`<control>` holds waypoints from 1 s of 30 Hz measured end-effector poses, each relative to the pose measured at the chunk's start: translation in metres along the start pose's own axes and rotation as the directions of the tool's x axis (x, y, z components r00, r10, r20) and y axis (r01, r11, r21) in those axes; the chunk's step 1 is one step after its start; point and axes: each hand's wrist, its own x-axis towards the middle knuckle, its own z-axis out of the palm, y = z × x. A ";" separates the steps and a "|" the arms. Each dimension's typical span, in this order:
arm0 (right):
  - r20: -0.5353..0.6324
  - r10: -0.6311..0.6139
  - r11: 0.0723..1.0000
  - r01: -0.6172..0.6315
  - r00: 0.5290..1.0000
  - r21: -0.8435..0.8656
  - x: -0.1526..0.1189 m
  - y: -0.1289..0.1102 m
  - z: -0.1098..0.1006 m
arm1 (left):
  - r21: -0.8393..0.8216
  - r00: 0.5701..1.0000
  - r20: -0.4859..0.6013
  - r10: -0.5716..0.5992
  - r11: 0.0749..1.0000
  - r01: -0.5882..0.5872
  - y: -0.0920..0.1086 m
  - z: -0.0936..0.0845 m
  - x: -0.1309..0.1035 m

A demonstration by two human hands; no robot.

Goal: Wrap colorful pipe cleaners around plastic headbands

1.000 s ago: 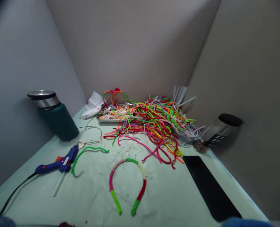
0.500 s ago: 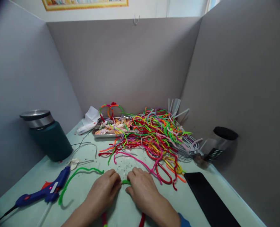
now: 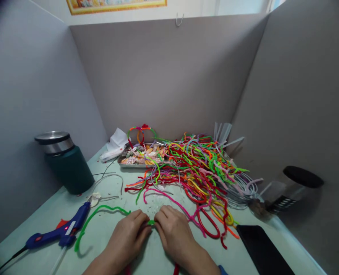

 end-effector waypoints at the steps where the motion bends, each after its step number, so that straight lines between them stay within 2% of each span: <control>1: -0.015 -0.011 0.999 0.011 1.000 0.030 0.000 0.000 0.000 | -0.016 1.000 -0.004 0.000 1.000 0.000 0.000 0.000 0.000; 6: -0.035 -0.029 0.986 0.034 0.999 0.161 0.000 0.001 0.002 | -0.058 1.000 0.015 -0.004 0.998 0.005 -0.001 -0.001 0.001; 13: -0.059 -0.061 0.976 0.072 0.996 0.207 -0.003 0.005 0.006 | -0.058 0.997 0.080 -0.013 0.998 0.018 -0.001 -0.001 0.000; 17: -0.089 -0.015 0.970 0.036 0.996 0.240 -0.005 0.005 0.006 | -0.036 0.995 0.097 0.016 0.999 -0.013 0.002 -0.003 -0.002; 21: -0.143 0.041 0.980 -0.012 0.989 0.199 -0.005 0.002 0.007 | -0.036 0.999 0.051 0.002 0.999 0.000 0.000 -0.002 -0.003; 26: -0.217 0.130 0.985 -0.102 0.967 0.137 -0.007 0.001 0.008 | -0.216 0.998 -0.021 -0.052 0.975 0.046 -0.006 -0.001 0.003; 30: -0.315 0.246 0.951 -0.167 0.917 0.259 -0.007 0.006 0.009 | -0.469 0.997 -0.039 -0.069 0.882 0.043 -0.010 0.003 0.010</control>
